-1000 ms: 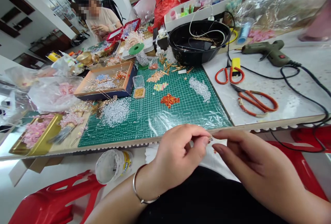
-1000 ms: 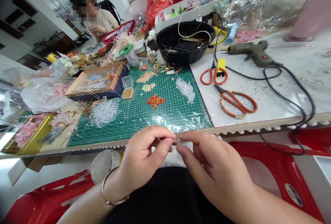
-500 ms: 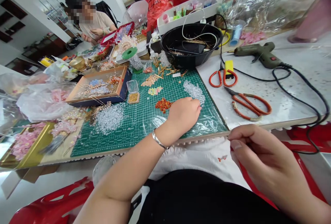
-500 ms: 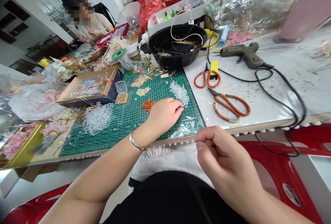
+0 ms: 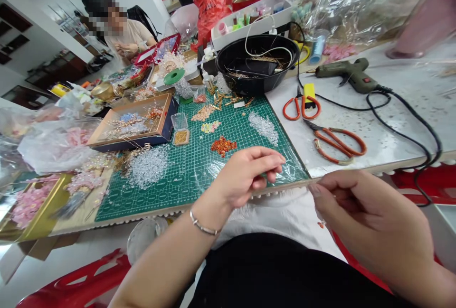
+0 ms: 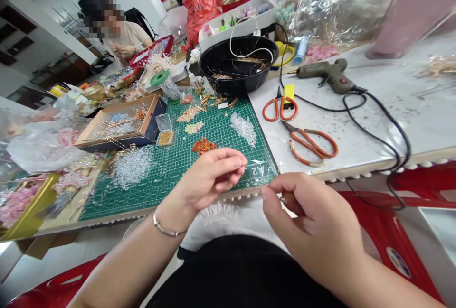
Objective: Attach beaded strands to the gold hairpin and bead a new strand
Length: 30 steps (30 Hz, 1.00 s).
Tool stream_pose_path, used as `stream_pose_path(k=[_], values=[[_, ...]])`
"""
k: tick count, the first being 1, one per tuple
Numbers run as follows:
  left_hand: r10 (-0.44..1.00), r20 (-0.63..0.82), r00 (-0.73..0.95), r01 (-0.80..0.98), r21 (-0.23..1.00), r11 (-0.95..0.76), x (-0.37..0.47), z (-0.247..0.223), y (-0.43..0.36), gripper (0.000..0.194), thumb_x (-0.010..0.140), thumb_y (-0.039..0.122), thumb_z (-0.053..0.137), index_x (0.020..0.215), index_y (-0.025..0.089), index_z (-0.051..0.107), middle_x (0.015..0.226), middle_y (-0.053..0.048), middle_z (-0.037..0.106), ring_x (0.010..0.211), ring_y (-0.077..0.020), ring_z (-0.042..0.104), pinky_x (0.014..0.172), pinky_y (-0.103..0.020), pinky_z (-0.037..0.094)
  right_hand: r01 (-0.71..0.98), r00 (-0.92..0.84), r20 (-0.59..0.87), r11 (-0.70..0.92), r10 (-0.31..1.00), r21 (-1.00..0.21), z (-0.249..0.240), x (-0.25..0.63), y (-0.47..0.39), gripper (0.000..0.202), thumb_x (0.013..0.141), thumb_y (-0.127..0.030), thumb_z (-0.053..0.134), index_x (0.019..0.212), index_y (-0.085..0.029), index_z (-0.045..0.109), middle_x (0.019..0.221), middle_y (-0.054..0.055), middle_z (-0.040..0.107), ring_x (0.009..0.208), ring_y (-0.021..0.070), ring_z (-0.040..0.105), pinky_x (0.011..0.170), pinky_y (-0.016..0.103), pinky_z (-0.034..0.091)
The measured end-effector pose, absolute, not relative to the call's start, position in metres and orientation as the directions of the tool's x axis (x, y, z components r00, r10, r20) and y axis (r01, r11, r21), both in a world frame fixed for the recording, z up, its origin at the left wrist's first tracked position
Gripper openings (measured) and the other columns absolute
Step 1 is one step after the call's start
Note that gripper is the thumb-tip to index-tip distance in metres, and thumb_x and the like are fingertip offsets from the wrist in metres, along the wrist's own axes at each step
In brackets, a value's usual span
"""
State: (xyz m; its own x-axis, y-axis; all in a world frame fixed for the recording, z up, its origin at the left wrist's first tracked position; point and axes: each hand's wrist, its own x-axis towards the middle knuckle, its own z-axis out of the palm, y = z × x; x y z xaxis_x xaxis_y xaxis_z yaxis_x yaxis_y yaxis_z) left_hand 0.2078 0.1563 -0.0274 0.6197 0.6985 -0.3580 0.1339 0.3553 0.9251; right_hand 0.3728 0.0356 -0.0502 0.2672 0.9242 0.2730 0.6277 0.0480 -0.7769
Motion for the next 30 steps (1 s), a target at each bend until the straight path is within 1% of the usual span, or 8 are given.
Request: stream_pose_path(k=[2, 6, 14, 21, 24, 26, 28, 30], values=[[0.641, -0.441, 0.628, -0.081, 0.782, 0.618, 0.200, -0.022, 0.138, 0.017, 0.079, 0.029, 0.072, 0.084, 0.014, 0.066, 0.073, 0.000, 0.058, 0.056, -0.0042, 0.048, 0.039, -0.015, 0.019, 0.696, 0.195, 0.388, 0.151, 0.901, -0.702, -0.046, 0.370, 0.037, 0.009, 0.091, -0.034, 0.059, 0.088, -0.026, 0.058, 0.061, -0.004, 0.058, 0.048, 0.0115, 0.052, 0.046, 0.025, 0.039], [0.613, -0.482, 0.626, -0.211, 0.653, 0.728, 0.191, -0.016, 0.117, 0.012, 0.075, 0.021, 0.077, 0.081, 0.013, 0.069, 0.071, -0.001, 0.061, 0.053, -0.0029, 0.049, 0.036, -0.014, 0.016, 0.744, 0.114, 0.484, 0.248, 0.868, -0.620, -0.039, 0.360, 0.038, 0.007, 0.091, -0.029, 0.058, 0.086, -0.026, 0.054, 0.058, -0.005, 0.055, 0.048, 0.0117, 0.052, 0.048, 0.025, 0.039], [0.610, -0.495, 0.619, -0.227, 0.631, 0.742, 0.185, -0.012, 0.109, 0.011, 0.075, 0.021, 0.078, 0.080, 0.014, 0.070, 0.070, -0.001, 0.062, 0.052, -0.0028, 0.048, 0.036, -0.013, 0.016, 0.753, 0.073, 0.469, 0.260, 0.880, -0.604, -0.032, 0.354, 0.032, 0.006, 0.092, -0.027, 0.055, 0.087, -0.027, 0.051, 0.064, -0.003, 0.059, 0.052, 0.0130, 0.055, 0.050, 0.027, 0.040], [0.632, -0.457, 0.626, -0.211, 0.681, 0.702, 0.183, -0.011, 0.103, 0.011, 0.078, 0.023, 0.075, 0.081, 0.015, 0.068, 0.072, 0.000, 0.061, 0.053, -0.0028, 0.048, 0.037, -0.013, 0.017, 0.770, 0.056, 0.505, 0.285, 0.861, -0.571, -0.030, 0.349, 0.030, 0.008, 0.092, -0.027, 0.055, 0.085, -0.026, 0.050, 0.058, -0.004, 0.052, 0.045, 0.0115, 0.047, 0.045, 0.026, 0.034], [0.736, -0.349, 0.580, -0.085, 0.872, 0.481, 0.180, -0.009, 0.099, 0.010, 0.085, 0.026, 0.068, 0.088, 0.017, 0.068, 0.076, -0.001, 0.063, 0.058, -0.0062, 0.052, 0.039, -0.015, 0.026, 0.737, 0.059, 0.485, 0.290, 0.873, -0.611, -0.029, 0.348, 0.030, 0.009, 0.092, -0.026, 0.055, 0.084, -0.025, 0.052, 0.060, -0.004, 0.056, 0.047, 0.0112, 0.050, 0.045, 0.025, 0.038], [0.840, -0.132, 0.526, 0.099, 0.991, 0.093, 0.175, -0.009, 0.096, 0.010, 0.090, 0.024, 0.062, 0.093, 0.019, 0.069, 0.081, -0.003, 0.066, 0.068, -0.0104, 0.059, 0.048, -0.019, 0.039, 0.687, 0.042, 0.448, 0.300, 0.893, -0.662, -0.030, 0.349, 0.031, 0.009, 0.092, -0.026, 0.057, 0.084, -0.025, 0.055, 0.064, -0.003, 0.061, 0.050, 0.0110, 0.054, 0.047, 0.024, 0.042], [0.833, 0.191, 0.520, 0.277, 0.885, -0.375, 0.169, -0.009, 0.095, 0.013, 0.092, 0.017, 0.058, 0.097, 0.018, 0.069, 0.087, -0.005, 0.069, 0.079, -0.0141, 0.063, 0.063, -0.024, 0.049, 0.615, 0.012, 0.387, 0.298, 0.922, -0.730, -0.034, 0.349, 0.033, 0.007, 0.093, -0.027, 0.058, 0.086, -0.024, 0.059, 0.068, -0.002, 0.064, 0.054, 0.0110, 0.058, 0.049, 0.022, 0.046], [0.704, 0.424, 0.570, 0.377, 0.626, -0.682, 0.163, -0.012, 0.094, 0.014, 0.091, 0.013, 0.057, 0.100, 0.014, 0.067, 0.089, -0.007, 0.070, 0.081, -0.0166, 0.064, 0.071, -0.029, 0.052, 0.550, -0.008, 0.309, 0.263, 0.951, -0.793, -0.039, 0.349, 0.034, 0.006, 0.093, -0.029, 0.059, 0.091, -0.024, 0.063, 0.067, -0.003, 0.063, 0.054, 0.0109, 0.058, 0.049, 0.021, 0.047]])
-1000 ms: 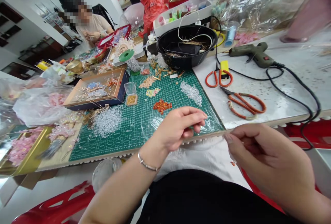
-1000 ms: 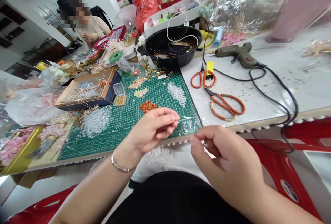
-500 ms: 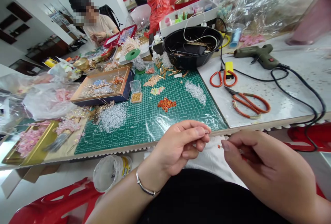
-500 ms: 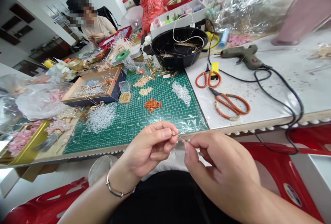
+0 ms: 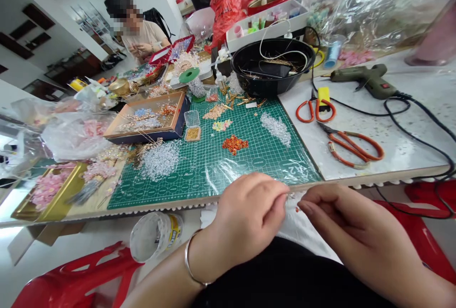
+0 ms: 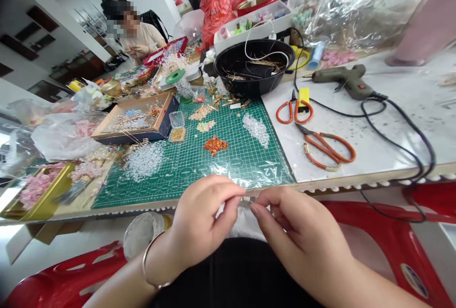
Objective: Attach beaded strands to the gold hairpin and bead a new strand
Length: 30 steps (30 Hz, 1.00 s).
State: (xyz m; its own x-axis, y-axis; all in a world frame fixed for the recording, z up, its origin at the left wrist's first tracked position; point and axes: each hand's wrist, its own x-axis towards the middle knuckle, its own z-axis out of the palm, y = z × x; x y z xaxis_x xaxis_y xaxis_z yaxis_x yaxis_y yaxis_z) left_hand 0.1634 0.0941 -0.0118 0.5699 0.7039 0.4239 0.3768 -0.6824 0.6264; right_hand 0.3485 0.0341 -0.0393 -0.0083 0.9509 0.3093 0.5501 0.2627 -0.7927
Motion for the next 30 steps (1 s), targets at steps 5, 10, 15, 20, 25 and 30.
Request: stream_pose_path(k=[5, 10, 15, 20, 25, 30], values=[[0.568, 0.503, 0.652, 0.450, 0.346, -0.823, 0.157, -0.019, 0.094, 0.006, 0.089, 0.015, 0.060, 0.091, 0.012, 0.065, 0.082, -0.007, 0.069, 0.069, -0.0165, 0.061, 0.063, -0.029, 0.050, 0.456, -0.056, 0.158, 0.166, 0.986, -0.875, -0.052, 0.342, 0.040, 0.021, 0.093, -0.039, 0.059, 0.102, -0.023, 0.069, 0.052, -0.006, 0.047, 0.044, 0.0101, 0.047, 0.043, 0.021, 0.040], [0.612, 0.470, 0.637, 0.419, 0.456, -0.785, 0.146, -0.026, 0.113, 0.008, 0.091, 0.018, 0.058, 0.089, 0.017, 0.065, 0.083, -0.003, 0.071, 0.076, -0.0136, 0.066, 0.072, -0.026, 0.053, 0.437, -0.032, 0.080, 0.086, 0.996, -0.896, -0.052, 0.341, 0.046, 0.021, 0.092, -0.040, 0.058, 0.085, -0.021, 0.064, 0.056, -0.004, 0.047, 0.048, 0.0106, 0.045, 0.043, 0.021, 0.039], [0.824, 0.290, 0.487, 0.760, 0.323, -0.563, 0.120, -0.052, 0.163, 0.018, 0.096, 0.020, 0.053, 0.100, 0.018, 0.070, 0.099, -0.006, 0.074, 0.091, -0.0192, 0.068, 0.081, -0.034, 0.054, 0.440, -0.014, 0.158, 0.148, 0.987, -0.886, -0.047, 0.343, 0.048, 0.015, 0.094, -0.027, 0.050, 0.086, -0.022, 0.061, 0.061, -0.002, 0.052, 0.052, 0.0111, 0.049, 0.045, 0.020, 0.041], [0.848, 0.192, 0.493, 0.807, 0.264, -0.529, 0.116, -0.072, 0.186, 0.019, 0.094, 0.018, 0.054, 0.100, 0.019, 0.072, 0.098, -0.006, 0.072, 0.090, -0.0206, 0.065, 0.079, -0.033, 0.053, 0.466, -0.002, 0.092, 0.082, 0.996, -0.881, -0.054, 0.343, 0.046, 0.018, 0.094, -0.035, 0.055, 0.081, -0.022, 0.059, 0.059, -0.003, 0.046, 0.051, 0.0117, 0.044, 0.043, 0.022, 0.038], [0.874, 0.156, 0.460, 0.814, 0.317, -0.486, 0.121, -0.076, 0.186, 0.022, 0.094, 0.015, 0.049, 0.095, 0.019, 0.071, 0.095, -0.007, 0.070, 0.089, -0.0215, 0.063, 0.080, -0.034, 0.050, 0.477, 0.013, 0.066, 0.052, 0.998, -0.877, -0.055, 0.343, 0.045, 0.021, 0.094, -0.037, 0.055, 0.080, -0.022, 0.058, 0.058, -0.004, 0.043, 0.050, 0.0116, 0.042, 0.044, 0.022, 0.036], [0.901, 0.131, 0.415, 0.747, 0.515, -0.419, 0.125, -0.067, 0.180, 0.017, 0.091, 0.013, 0.051, 0.087, 0.018, 0.068, 0.097, -0.009, 0.070, 0.094, -0.0224, 0.062, 0.085, -0.038, 0.050, 0.490, -0.008, 0.072, 0.067, 0.997, -0.869, -0.052, 0.343, 0.046, 0.021, 0.094, -0.036, 0.053, 0.079, -0.022, 0.057, 0.057, -0.004, 0.043, 0.050, 0.0110, 0.042, 0.043, 0.022, 0.037]])
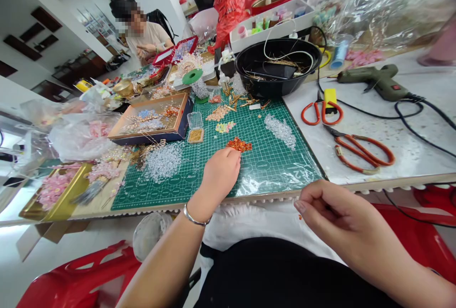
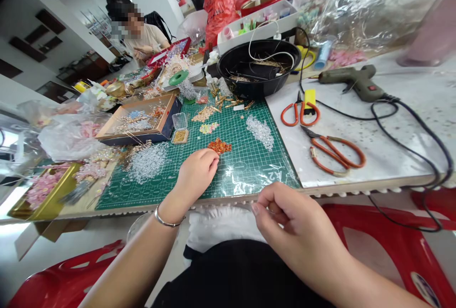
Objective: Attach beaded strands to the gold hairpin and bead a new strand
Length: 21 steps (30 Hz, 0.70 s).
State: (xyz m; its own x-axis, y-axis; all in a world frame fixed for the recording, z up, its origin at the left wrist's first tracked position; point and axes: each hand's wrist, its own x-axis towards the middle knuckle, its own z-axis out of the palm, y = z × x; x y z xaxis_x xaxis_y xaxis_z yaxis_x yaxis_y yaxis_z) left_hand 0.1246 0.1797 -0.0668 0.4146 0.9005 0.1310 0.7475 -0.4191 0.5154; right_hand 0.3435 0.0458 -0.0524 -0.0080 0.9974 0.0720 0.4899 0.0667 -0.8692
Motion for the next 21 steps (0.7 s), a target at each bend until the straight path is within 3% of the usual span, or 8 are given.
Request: stream_pose_path(k=[2, 4, 5, 6, 8, 10, 13, 21], values=[[0.913, 0.111, 0.392, 0.701, 0.607, -0.375, 0.130, -0.057, 0.169, 0.014, 0.093, 0.018, 0.051, 0.092, 0.018, 0.065, 0.095, -0.007, 0.071, 0.084, -0.0182, 0.064, 0.073, -0.033, 0.052, 0.500, 0.015, 0.098, 0.078, 0.995, -0.863, -0.050, 0.343, 0.045, 0.018, 0.094, -0.034, 0.054, 0.080, -0.023, 0.057, 0.056, -0.005, 0.045, 0.049, 0.0107, 0.044, 0.043, 0.021, 0.038], [0.926, 0.043, 0.376, 0.588, 0.761, -0.274, 0.138, -0.045, 0.154, 0.014, 0.095, 0.025, 0.050, 0.097, 0.017, 0.062, 0.093, -0.007, 0.072, 0.066, -0.0123, 0.060, 0.052, -0.023, 0.046, 0.534, 0.046, 0.169, 0.119, 0.984, -0.837, -0.046, 0.341, 0.045, 0.016, 0.093, -0.032, 0.055, 0.080, -0.023, 0.057, 0.056, -0.005, 0.048, 0.047, 0.0102, 0.045, 0.042, 0.021, 0.038], [0.926, -0.020, 0.377, 0.483, 0.858, -0.178, 0.142, -0.039, 0.146, 0.014, 0.094, 0.027, 0.051, 0.095, 0.017, 0.060, 0.091, -0.007, 0.072, 0.059, -0.0095, 0.057, 0.044, -0.019, 0.038, 0.565, 0.053, 0.226, 0.158, 0.973, -0.810, -0.043, 0.340, 0.046, 0.015, 0.092, -0.030, 0.056, 0.079, -0.023, 0.057, 0.056, -0.005, 0.049, 0.047, 0.0100, 0.046, 0.042, 0.021, 0.038], [0.912, -0.144, 0.385, 0.259, 0.965, 0.043, 0.147, -0.033, 0.137, 0.011, 0.090, 0.027, 0.057, 0.091, 0.016, 0.059, 0.091, -0.008, 0.071, 0.056, -0.0072, 0.053, 0.040, -0.016, 0.030, 0.601, 0.055, 0.291, 0.201, 0.955, -0.773, -0.039, 0.339, 0.046, 0.014, 0.092, -0.029, 0.056, 0.078, -0.023, 0.057, 0.055, -0.005, 0.049, 0.046, 0.0098, 0.046, 0.043, 0.022, 0.037], [0.821, -0.349, 0.452, -0.140, 0.881, 0.452, 0.157, -0.022, 0.121, 0.015, 0.080, 0.024, 0.071, 0.082, 0.014, 0.059, 0.087, -0.007, 0.070, 0.054, -0.0038, 0.049, 0.038, -0.012, 0.022, 0.669, 0.037, 0.410, 0.282, 0.911, -0.687, -0.031, 0.336, 0.048, 0.014, 0.090, -0.025, 0.057, 0.076, -0.023, 0.056, 0.053, -0.006, 0.049, 0.045, 0.0097, 0.045, 0.043, 0.023, 0.036], [0.739, -0.439, 0.510, -0.332, 0.692, 0.641, 0.164, -0.016, 0.110, 0.020, 0.072, 0.019, 0.080, 0.077, 0.013, 0.061, 0.083, -0.006, 0.069, 0.054, -0.0022, 0.048, 0.037, -0.009, 0.020, 0.707, 0.013, 0.480, 0.331, 0.877, -0.625, -0.025, 0.333, 0.049, 0.013, 0.089, -0.022, 0.056, 0.076, -0.022, 0.055, 0.053, -0.005, 0.051, 0.045, 0.0100, 0.047, 0.044, 0.023, 0.037], [0.712, -0.465, 0.526, -0.392, 0.610, 0.688, 0.168, -0.012, 0.102, 0.020, 0.070, 0.015, 0.084, 0.075, 0.012, 0.064, 0.078, -0.006, 0.069, 0.052, -0.0016, 0.046, 0.036, -0.008, 0.021, 0.722, -0.009, 0.533, 0.375, 0.846, -0.582, -0.020, 0.332, 0.048, 0.013, 0.090, -0.020, 0.054, 0.077, -0.022, 0.054, 0.053, -0.005, 0.054, 0.044, 0.0098, 0.047, 0.044, 0.023, 0.037], [0.726, -0.442, 0.526, -0.423, 0.604, 0.675, 0.170, -0.009, 0.096, 0.017, 0.072, 0.012, 0.083, 0.075, 0.011, 0.066, 0.079, -0.006, 0.070, 0.053, -0.0018, 0.048, 0.036, -0.007, 0.022, 0.728, -0.006, 0.582, 0.403, 0.813, -0.555, -0.020, 0.337, 0.040, 0.014, 0.092, -0.021, 0.054, 0.078, -0.022, 0.054, 0.057, -0.004, 0.058, 0.044, 0.0086, 0.048, 0.042, 0.021, 0.038]])
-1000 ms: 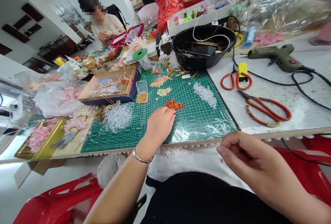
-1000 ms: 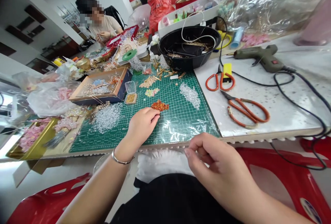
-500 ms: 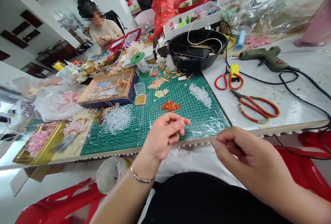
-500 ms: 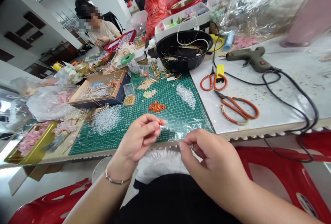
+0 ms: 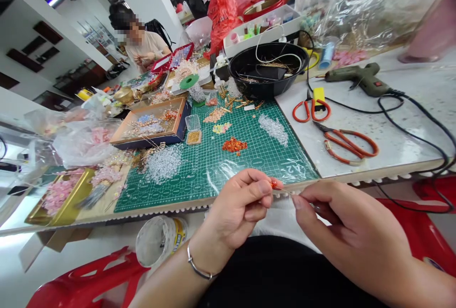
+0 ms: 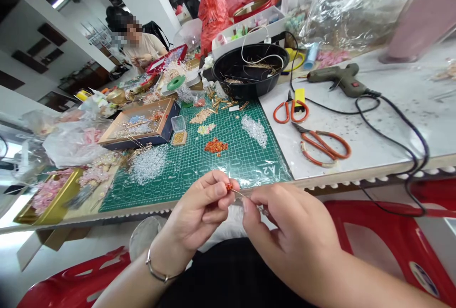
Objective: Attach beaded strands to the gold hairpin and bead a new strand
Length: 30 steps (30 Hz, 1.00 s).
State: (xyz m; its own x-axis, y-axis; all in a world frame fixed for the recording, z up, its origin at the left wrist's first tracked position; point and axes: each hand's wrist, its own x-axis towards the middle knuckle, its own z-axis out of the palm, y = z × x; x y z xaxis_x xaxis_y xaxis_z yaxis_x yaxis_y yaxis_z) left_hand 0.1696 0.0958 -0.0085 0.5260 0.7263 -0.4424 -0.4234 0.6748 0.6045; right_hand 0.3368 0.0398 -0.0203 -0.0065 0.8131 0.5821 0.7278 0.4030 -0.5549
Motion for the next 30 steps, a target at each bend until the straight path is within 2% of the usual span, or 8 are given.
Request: stream_pose_path(k=[8, 11, 14, 16, 19, 21, 25, 30], values=[[0.754, -0.372, 0.541, -0.419, 0.658, 0.626, 0.172, -0.013, 0.091, 0.015, 0.075, 0.011, 0.080, 0.079, 0.012, 0.066, 0.082, -0.005, 0.071, 0.053, -0.0014, 0.052, 0.037, -0.006, 0.025, 0.710, -0.048, 0.584, 0.439, 0.811, -0.551, -0.025, 0.337, 0.039, 0.010, 0.091, -0.019, 0.055, 0.081, -0.021, 0.055, 0.059, -0.003, 0.059, 0.049, 0.0101, 0.052, 0.046, 0.022, 0.039], [0.795, -0.324, 0.514, -0.359, 0.760, 0.542, 0.172, -0.012, 0.090, 0.015, 0.076, 0.013, 0.081, 0.080, 0.015, 0.067, 0.084, -0.003, 0.072, 0.054, -0.0014, 0.053, 0.038, -0.007, 0.028, 0.628, -0.067, 0.516, 0.439, 0.854, -0.643, -0.027, 0.336, 0.040, 0.010, 0.093, -0.019, 0.054, 0.084, -0.021, 0.055, 0.059, -0.004, 0.059, 0.049, 0.0098, 0.052, 0.047, 0.022, 0.041], [0.859, -0.197, 0.472, -0.231, 0.913, 0.336, 0.168, -0.008, 0.089, 0.008, 0.080, 0.016, 0.078, 0.081, 0.017, 0.071, 0.089, -0.002, 0.074, 0.065, -0.0043, 0.061, 0.052, -0.011, 0.044, 0.467, -0.088, 0.367, 0.364, 0.926, -0.806, -0.030, 0.336, 0.042, 0.010, 0.098, -0.024, 0.051, 0.088, -0.022, 0.055, 0.067, -0.003, 0.063, 0.055, 0.0095, 0.057, 0.050, 0.020, 0.045], [0.899, -0.055, 0.435, -0.050, 0.995, 0.085, 0.163, -0.003, 0.089, 0.003, 0.085, 0.016, 0.074, 0.084, 0.019, 0.073, 0.095, -0.003, 0.075, 0.081, -0.0093, 0.067, 0.069, -0.018, 0.052, 0.344, -0.116, 0.247, 0.272, 0.962, -0.899, -0.032, 0.336, 0.044, 0.011, 0.100, -0.031, 0.050, 0.092, -0.024, 0.055, 0.074, -0.002, 0.065, 0.063, 0.0106, 0.062, 0.053, 0.019, 0.049], [0.870, 0.211, 0.445, 0.215, 0.918, -0.333, 0.156, 0.003, 0.090, 0.007, 0.087, 0.014, 0.069, 0.088, 0.019, 0.074, 0.102, -0.005, 0.076, 0.097, -0.0148, 0.068, 0.082, -0.024, 0.053, 0.146, -0.153, 0.076, 0.099, 0.985, -0.984, -0.036, 0.335, 0.047, 0.018, 0.097, -0.043, 0.053, 0.102, -0.027, 0.057, 0.081, 0.000, 0.067, 0.077, 0.0141, 0.067, 0.054, 0.018, 0.052], [0.810, 0.327, 0.487, 0.263, 0.829, -0.493, 0.152, 0.005, 0.092, 0.007, 0.087, 0.013, 0.069, 0.088, 0.017, 0.074, 0.103, -0.006, 0.075, 0.096, -0.0157, 0.068, 0.088, -0.027, 0.053, 0.042, -0.181, -0.015, -0.008, 0.983, -0.999, -0.041, 0.334, 0.049, 0.022, 0.094, -0.048, 0.058, 0.104, -0.028, 0.059, 0.085, 0.000, 0.068, 0.082, 0.0153, 0.068, 0.055, 0.018, 0.052], [0.770, 0.362, 0.525, 0.261, 0.793, -0.551, 0.147, 0.003, 0.102, 0.006, 0.089, 0.014, 0.067, 0.090, 0.017, 0.072, 0.101, -0.007, 0.075, 0.097, -0.0163, 0.069, 0.091, -0.030, 0.055, -0.006, -0.158, -0.089, -0.091, 0.983, -0.996, -0.049, 0.332, 0.053, 0.018, 0.092, -0.046, 0.062, 0.097, -0.028, 0.063, 0.083, -0.001, 0.067, 0.076, 0.0131, 0.065, 0.060, 0.017, 0.053], [0.693, 0.331, 0.640, 0.203, 0.798, -0.568, 0.140, 0.000, 0.123, 0.005, 0.090, 0.015, 0.065, 0.087, 0.016, 0.069, 0.093, -0.006, 0.075, 0.091, -0.0143, 0.069, 0.085, -0.025, 0.056, 0.148, -0.122, 0.039, 0.058, 0.992, -0.987, -0.049, 0.331, 0.061, 0.015, 0.094, -0.038, 0.055, 0.089, -0.027, 0.063, 0.079, -0.001, 0.066, 0.071, 0.0126, 0.065, 0.060, 0.018, 0.054]])
